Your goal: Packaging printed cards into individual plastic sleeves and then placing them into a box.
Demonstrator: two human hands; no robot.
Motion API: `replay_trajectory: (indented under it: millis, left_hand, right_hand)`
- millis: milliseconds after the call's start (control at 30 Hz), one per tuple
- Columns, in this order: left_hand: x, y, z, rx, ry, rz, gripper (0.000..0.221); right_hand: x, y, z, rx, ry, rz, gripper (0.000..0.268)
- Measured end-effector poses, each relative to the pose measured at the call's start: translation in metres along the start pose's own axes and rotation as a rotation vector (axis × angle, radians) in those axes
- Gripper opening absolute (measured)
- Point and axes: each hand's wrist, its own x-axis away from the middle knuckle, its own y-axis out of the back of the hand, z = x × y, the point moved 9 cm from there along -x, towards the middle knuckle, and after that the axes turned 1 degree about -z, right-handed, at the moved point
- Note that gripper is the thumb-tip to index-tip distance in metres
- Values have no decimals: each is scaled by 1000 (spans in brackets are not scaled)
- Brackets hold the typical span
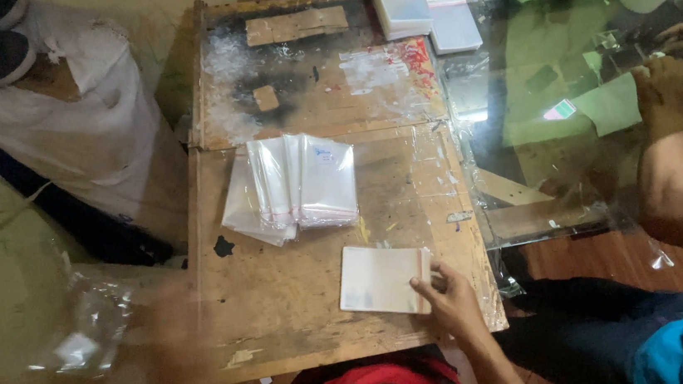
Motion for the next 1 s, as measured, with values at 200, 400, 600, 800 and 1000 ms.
replay_trajectory:
  millis: [200,400,600,800,1000]
  left_hand:
    - [84,-105,-219,635,-391,747,25]
    - [96,-164,-253,446,-470,877,49]
    - [83,-171,-250,510,-407,991,37]
    - [83,-167,-249,620,-481,948,23]
    - [84,-154,-258,534,-511,911,17]
  right_hand:
    - [-2,-11,-27,-254,-189,79,32]
    - [5,-17,-19,-286,-103,216,41]
    - [5,-17,-20,-273,-144,235,41]
    - [5,-17,-10,-301,-120,262,45]
    - [-1,-17,-20,-337,-91,274,50]
